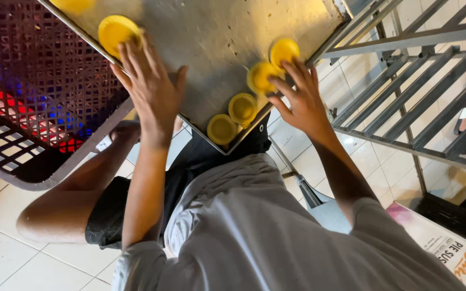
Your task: The person arranges yellow pastry shells on metal trays by hand, moving them from one tray to another and lining them up in neat rows.
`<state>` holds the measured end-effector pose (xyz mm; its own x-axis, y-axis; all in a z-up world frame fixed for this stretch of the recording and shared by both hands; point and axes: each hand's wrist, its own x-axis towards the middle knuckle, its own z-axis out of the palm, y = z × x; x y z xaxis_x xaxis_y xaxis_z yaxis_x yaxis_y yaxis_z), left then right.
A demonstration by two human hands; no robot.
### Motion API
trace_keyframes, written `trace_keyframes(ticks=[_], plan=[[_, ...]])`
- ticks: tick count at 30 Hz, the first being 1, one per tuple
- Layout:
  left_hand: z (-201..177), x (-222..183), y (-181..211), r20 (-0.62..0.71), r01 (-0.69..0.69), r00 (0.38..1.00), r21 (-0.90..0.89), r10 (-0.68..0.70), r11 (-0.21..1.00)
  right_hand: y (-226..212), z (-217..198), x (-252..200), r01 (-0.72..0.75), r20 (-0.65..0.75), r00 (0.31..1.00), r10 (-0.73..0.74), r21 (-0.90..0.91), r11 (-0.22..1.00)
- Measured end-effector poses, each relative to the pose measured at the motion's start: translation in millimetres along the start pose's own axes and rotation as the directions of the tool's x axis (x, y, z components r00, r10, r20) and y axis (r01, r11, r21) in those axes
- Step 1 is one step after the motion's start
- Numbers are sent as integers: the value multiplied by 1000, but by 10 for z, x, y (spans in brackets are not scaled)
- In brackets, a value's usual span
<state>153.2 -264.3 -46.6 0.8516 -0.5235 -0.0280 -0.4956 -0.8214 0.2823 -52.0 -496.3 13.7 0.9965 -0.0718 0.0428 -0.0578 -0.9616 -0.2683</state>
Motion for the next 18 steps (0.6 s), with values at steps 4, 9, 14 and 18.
trace_keyframes(ticks=[4, 9, 14, 18], plan=[[61, -145, 269, 53, -77, 996, -10, 78, 997, 57, -122, -278, 23, 86, 996, -33, 114, 993], [63, -17, 801, 230, -260, 922, -227, 311, 939, -136, -200, 151, 11, -108, 994, 15, 230, 973], [156, 177, 752, -5, -353, 929, -299, 369, 886, -111, 214, 585, 214, -176, 967, -184, 167, 963], [38, 326, 228, -118, -9, 993, -138, -7, 990, 20, 263, 669, 79, 84, 993, -85, 69, 994]])
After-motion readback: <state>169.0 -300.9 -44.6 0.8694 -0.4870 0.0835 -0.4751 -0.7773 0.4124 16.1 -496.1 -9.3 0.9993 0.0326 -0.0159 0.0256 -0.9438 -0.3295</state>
